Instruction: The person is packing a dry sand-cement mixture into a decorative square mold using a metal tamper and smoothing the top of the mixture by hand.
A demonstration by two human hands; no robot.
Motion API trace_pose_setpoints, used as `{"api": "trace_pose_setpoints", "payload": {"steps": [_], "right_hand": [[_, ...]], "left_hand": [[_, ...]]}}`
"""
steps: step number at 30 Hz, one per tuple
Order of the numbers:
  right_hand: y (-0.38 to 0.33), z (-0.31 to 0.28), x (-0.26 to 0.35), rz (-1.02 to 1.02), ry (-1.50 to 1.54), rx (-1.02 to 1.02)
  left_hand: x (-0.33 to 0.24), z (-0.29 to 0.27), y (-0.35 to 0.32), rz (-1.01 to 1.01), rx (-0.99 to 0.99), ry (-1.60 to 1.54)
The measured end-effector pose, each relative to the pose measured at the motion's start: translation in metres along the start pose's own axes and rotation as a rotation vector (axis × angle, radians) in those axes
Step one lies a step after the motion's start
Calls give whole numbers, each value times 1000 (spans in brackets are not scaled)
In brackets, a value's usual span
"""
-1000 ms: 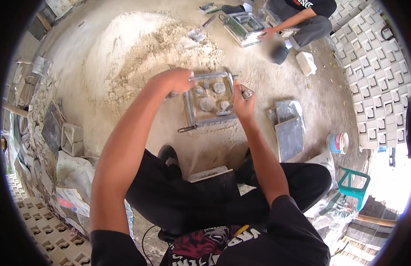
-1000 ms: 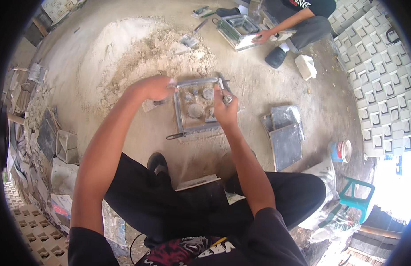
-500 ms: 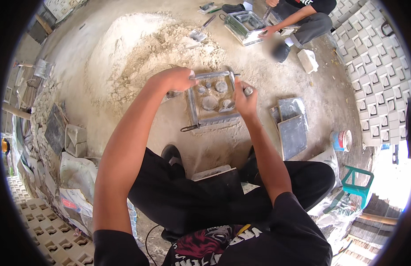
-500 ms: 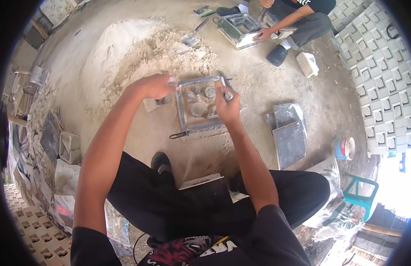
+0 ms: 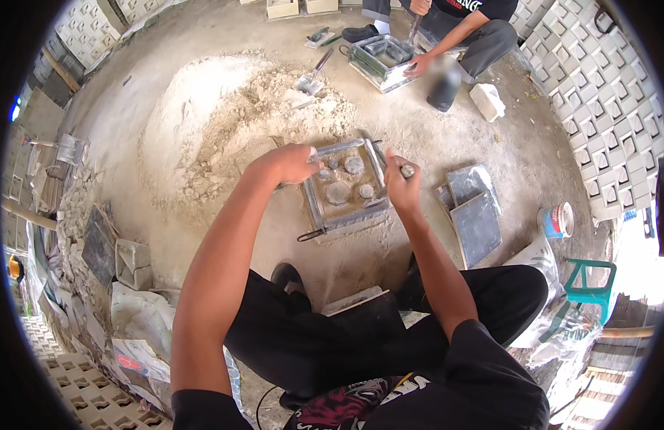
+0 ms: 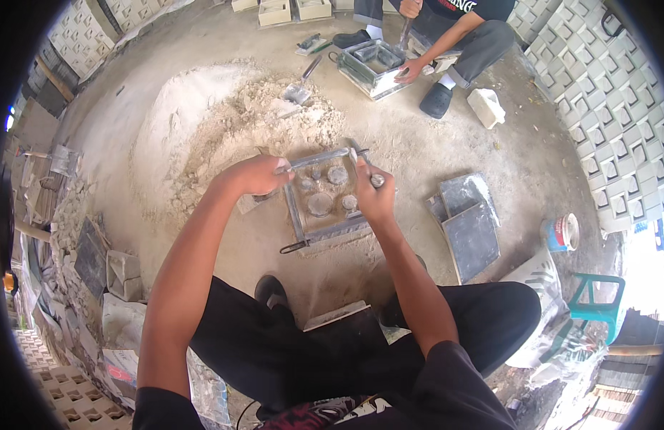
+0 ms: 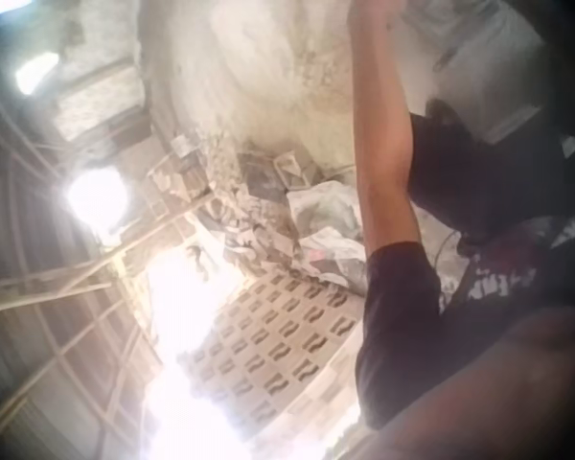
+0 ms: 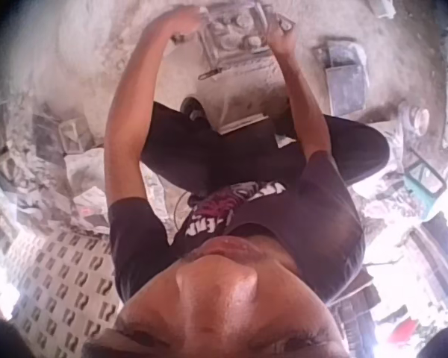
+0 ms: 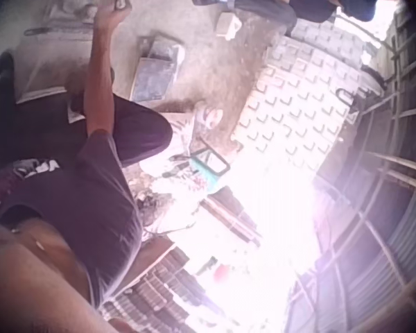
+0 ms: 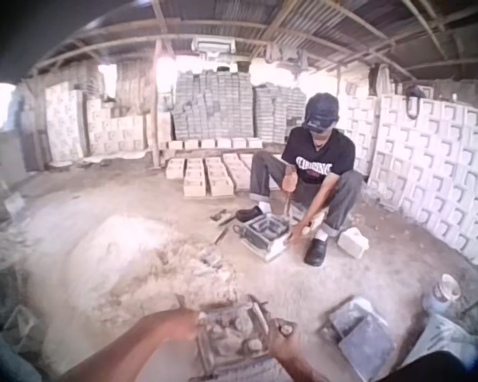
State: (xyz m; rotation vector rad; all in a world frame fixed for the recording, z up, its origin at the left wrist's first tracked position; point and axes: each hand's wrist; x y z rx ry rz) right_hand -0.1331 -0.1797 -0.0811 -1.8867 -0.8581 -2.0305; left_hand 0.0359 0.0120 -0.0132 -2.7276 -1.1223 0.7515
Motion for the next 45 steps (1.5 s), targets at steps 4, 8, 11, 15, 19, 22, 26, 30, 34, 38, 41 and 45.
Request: {"api": "trace_pose_setpoints", "payload": {"steps": [4, 8, 11, 15, 19, 22, 26, 30, 34, 38, 41, 45], "right_hand": [[-3, -9, -10, -14, -17, -34], [7, -5, -25, 35, 62, -234], [-1, -27, -6, 70, 28, -19], [2, -9, -6, 31, -1, -128], [-1, -16, -20, 16, -42, -37], [7, -6, -11, 32, -2, -51], [1, -16, -24, 21, -47, -47], [1, -13, -4, 147, 61, -56], [5, -11, -16, 21, 18, -95], [8, -17, -7, 179, 83, -59], [5, -12, -26, 132, -16, -65], [-2, 8, 5, 161, 4, -151]], "left_hand": [[-12, 0, 3, -4, 27, -20], [-21, -9, 2, -30, 68, -8], [-17, 1, 0, 12, 46, 40], [-17, 0, 6, -7, 62, 16], [-12, 7, 10, 8, 49, 19], [-14, 2, 7, 1, 47, 26], [-12, 5, 7, 76, -4, 20], [-18, -3, 0, -14, 72, 18], [-23, -1, 3, 2, 62, 35], [-21, -6, -1, -34, 69, 19], [-17, 1, 6, 19, 47, 0], [-11, 6, 6, 18, 45, 56]]}}
Point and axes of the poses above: each hand's wrist, its own y-axis towards the middle knuckle, its own z-axis out of the palm, x = y × z, and after that the axes turned 12 degrees about -x, right-handed
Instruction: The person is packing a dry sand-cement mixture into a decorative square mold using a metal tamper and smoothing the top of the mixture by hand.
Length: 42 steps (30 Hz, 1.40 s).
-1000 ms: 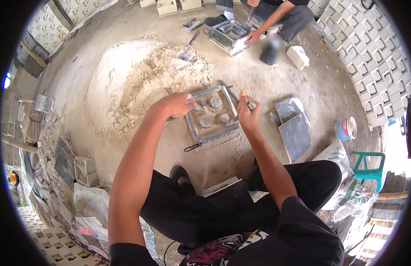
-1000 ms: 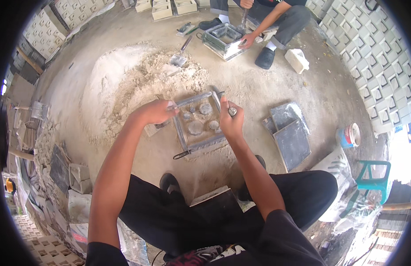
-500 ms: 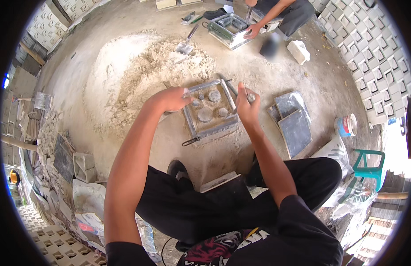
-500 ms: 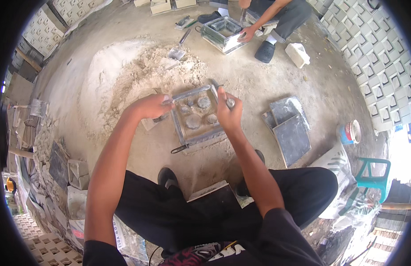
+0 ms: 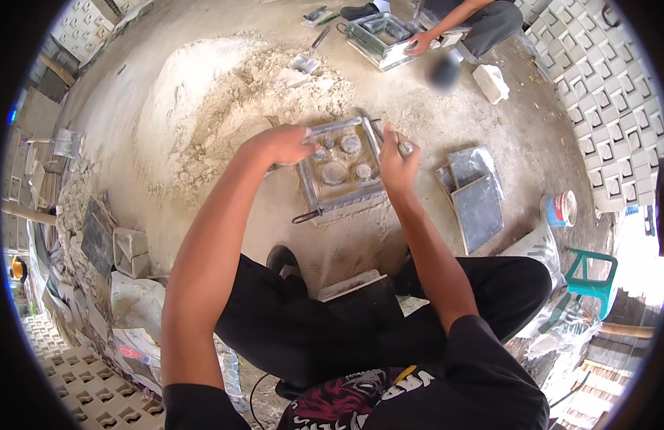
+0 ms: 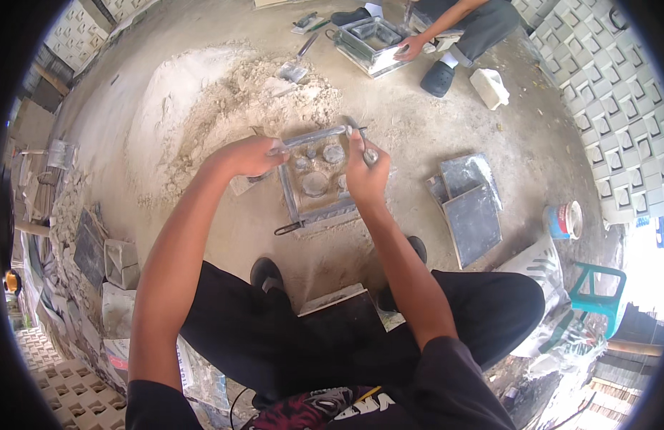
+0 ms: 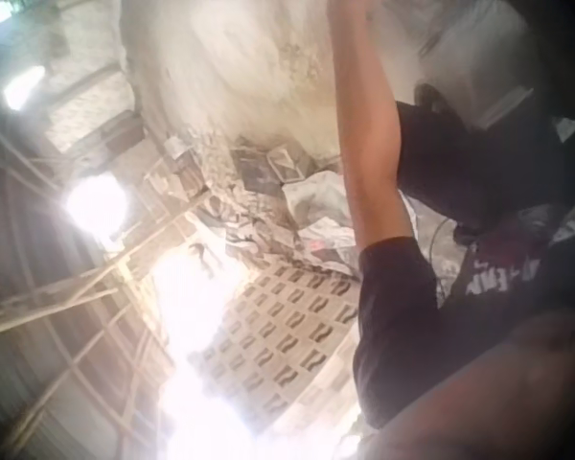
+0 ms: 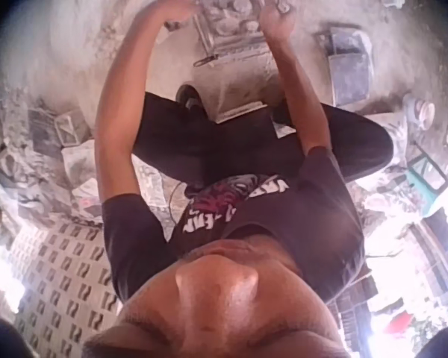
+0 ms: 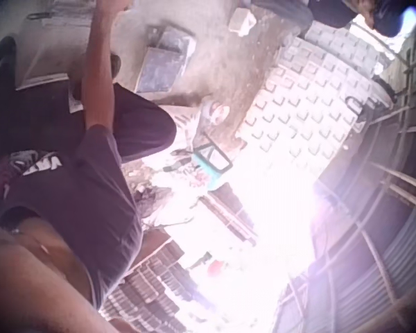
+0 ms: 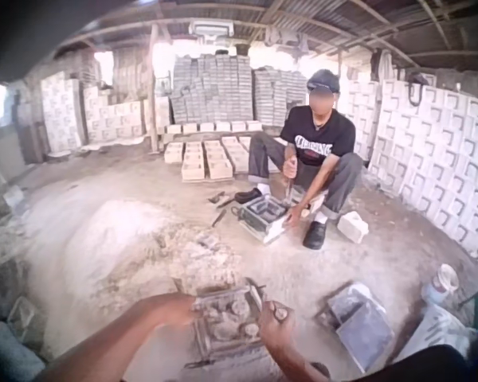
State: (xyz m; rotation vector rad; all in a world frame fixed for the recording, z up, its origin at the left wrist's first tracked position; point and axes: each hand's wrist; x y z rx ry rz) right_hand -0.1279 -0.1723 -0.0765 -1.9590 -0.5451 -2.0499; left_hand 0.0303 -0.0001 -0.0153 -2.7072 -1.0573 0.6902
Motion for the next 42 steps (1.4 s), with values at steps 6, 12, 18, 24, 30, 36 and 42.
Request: {"api": "trace_pose_setpoints", "payload": {"steps": [6, 12, 18, 24, 30, 36, 42], "right_hand": [[9, 6, -8, -9, -73, 93], [3, 11, -19, -305, -65, 121], [-14, 15, -7, -139, -107, 166], [-25, 17, -15, -159, -62, 138], [-25, 19, -1, -149, -34, 167], [-26, 27, 7, -16, -41, 161], [-31, 25, -3, -116, -74, 204]], "left_hand": [[-9, 0, -2, -34, 34, -8], [-8, -5, 2, 19, 9, -28], [-1, -3, -6, 20, -5, -22], [-7, -7, -7, -6, 6, -46], [2, -7, 4, 14, -31, 4], [4, -10, -3, -2, -9, -17], [4, -3, 0, 22, -39, -16]]}}
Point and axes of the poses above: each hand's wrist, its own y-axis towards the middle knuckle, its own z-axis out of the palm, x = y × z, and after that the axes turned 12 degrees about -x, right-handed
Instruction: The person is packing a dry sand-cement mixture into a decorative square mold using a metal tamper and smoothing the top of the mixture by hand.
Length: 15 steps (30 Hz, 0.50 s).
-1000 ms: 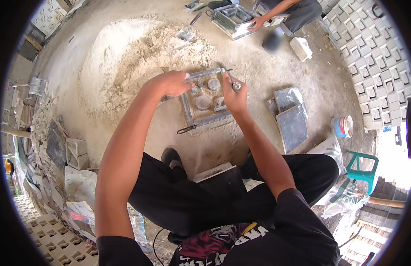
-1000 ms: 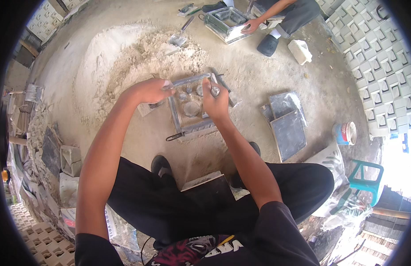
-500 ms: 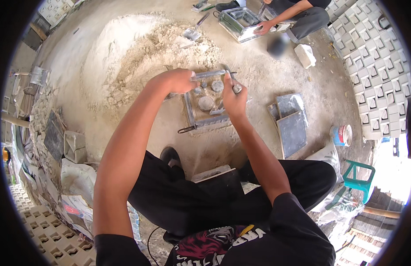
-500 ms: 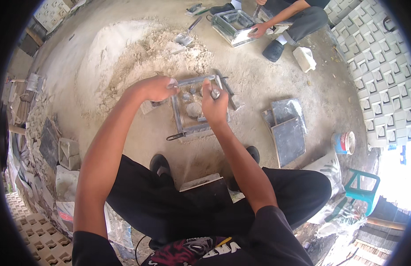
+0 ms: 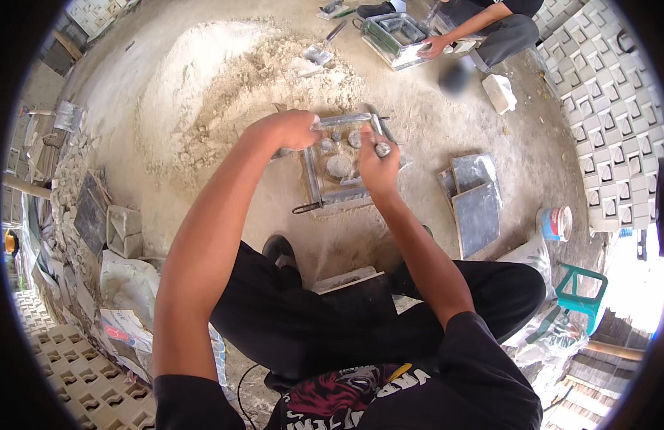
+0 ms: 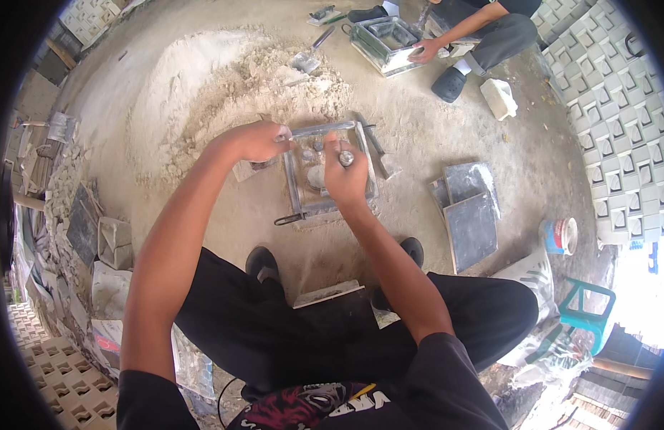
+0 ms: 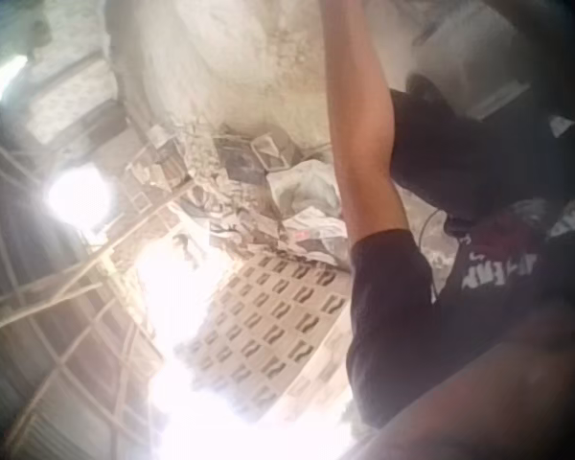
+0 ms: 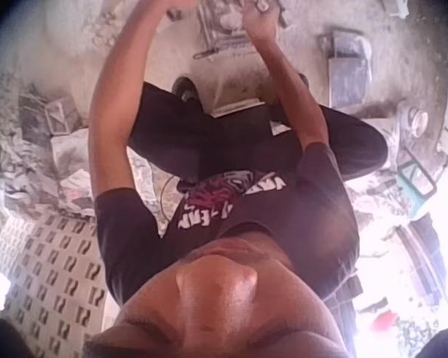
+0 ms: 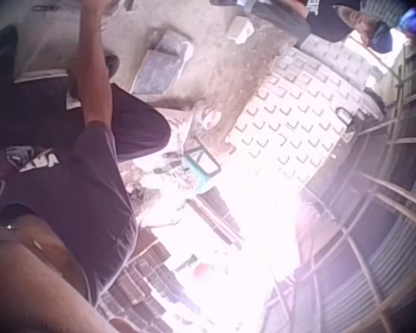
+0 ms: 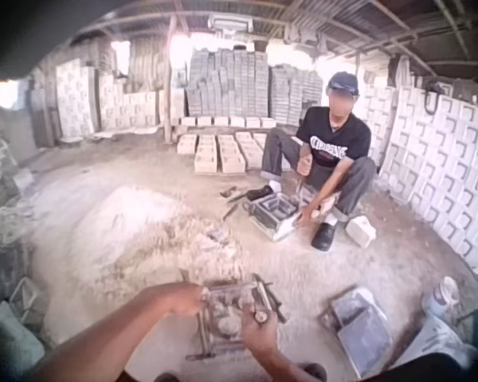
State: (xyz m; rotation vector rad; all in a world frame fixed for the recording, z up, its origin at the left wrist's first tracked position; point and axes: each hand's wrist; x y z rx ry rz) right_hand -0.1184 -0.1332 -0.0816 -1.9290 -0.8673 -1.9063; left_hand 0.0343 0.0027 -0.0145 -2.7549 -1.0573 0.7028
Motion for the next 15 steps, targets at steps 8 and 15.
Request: {"api": "trace_pose_setpoints", "payload": {"steps": [8, 15], "right_hand": [[-6, 24, 10, -7, 48, 36], [-15, 26, 17, -10, -3, 87]], "left_hand": [[4, -5, -5, -58, 51, 20], [8, -9, -13, -55, 25, -11]]}}
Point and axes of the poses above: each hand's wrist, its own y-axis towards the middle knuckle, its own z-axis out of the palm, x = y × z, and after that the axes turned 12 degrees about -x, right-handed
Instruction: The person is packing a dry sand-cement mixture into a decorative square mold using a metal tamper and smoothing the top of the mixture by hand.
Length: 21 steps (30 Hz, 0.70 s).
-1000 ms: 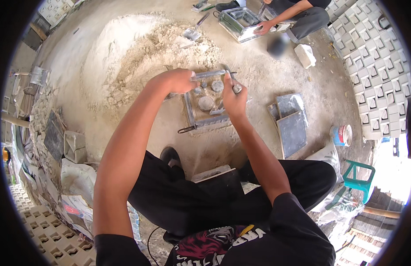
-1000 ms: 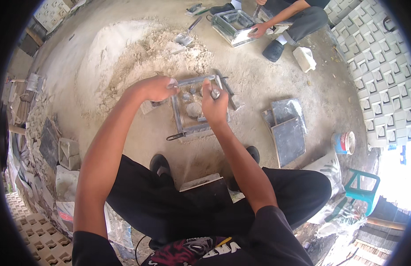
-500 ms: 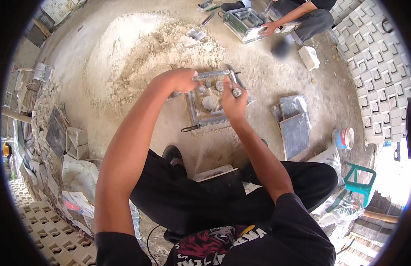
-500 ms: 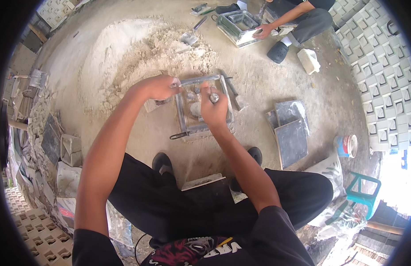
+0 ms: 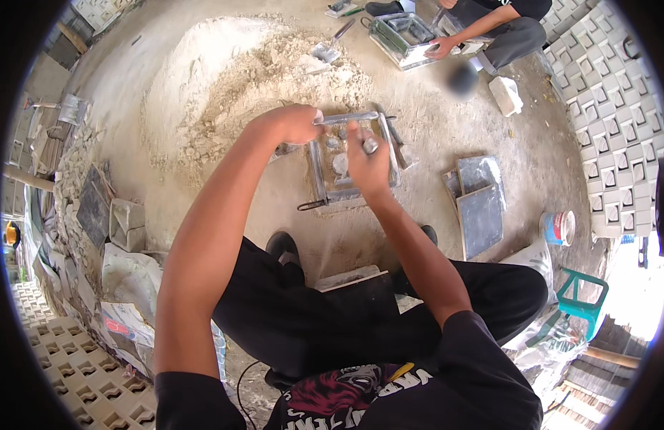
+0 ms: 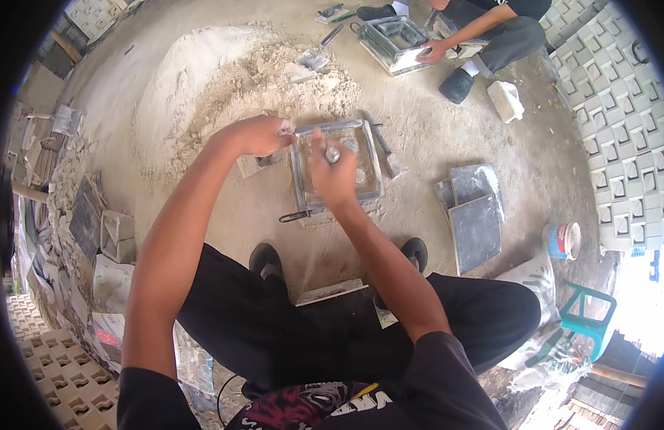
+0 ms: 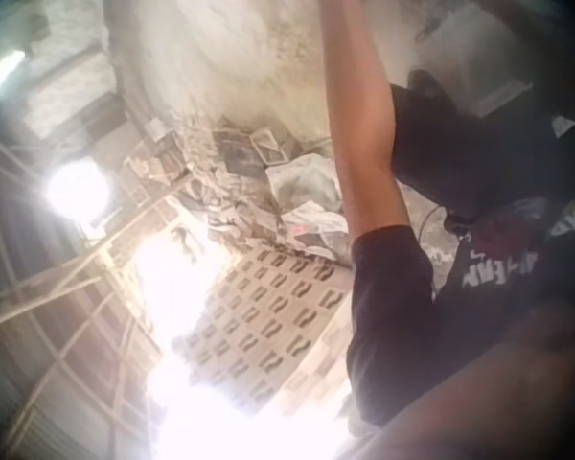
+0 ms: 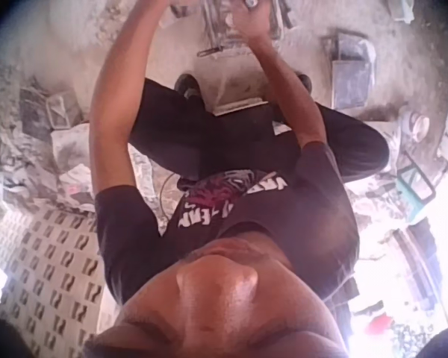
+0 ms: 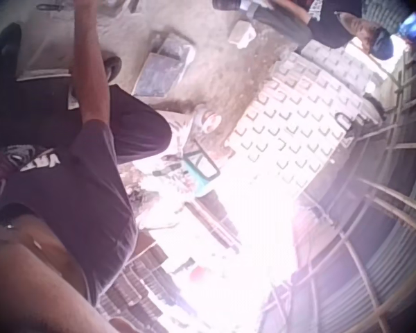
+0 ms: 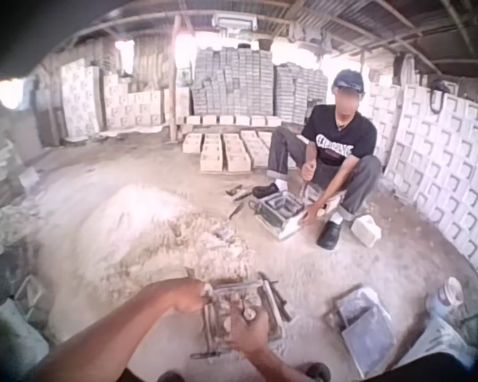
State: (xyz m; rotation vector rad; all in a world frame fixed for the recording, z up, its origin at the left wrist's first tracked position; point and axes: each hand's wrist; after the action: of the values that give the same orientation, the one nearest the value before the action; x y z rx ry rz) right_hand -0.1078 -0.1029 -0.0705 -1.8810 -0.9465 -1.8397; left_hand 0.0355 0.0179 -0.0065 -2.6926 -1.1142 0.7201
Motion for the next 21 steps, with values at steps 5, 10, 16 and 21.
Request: {"api": "trace_pose_setpoints", "payload": {"steps": [5, 10, 16, 21], "right_hand": [[-4, 5, -10, -128, -1, -74], [-8, -4, 17, 67, -12, -19], [2, 9, 24, 113, 23, 31], [-9, 17, -17, -169, -2, -69]], "left_hand": [[-5, -3, 8, -33, 11, -10], [2, 3, -1, -16, -48, 6], [6, 0, 1, -32, -26, 6], [8, 9, 4, -13, 2, 8]]}}
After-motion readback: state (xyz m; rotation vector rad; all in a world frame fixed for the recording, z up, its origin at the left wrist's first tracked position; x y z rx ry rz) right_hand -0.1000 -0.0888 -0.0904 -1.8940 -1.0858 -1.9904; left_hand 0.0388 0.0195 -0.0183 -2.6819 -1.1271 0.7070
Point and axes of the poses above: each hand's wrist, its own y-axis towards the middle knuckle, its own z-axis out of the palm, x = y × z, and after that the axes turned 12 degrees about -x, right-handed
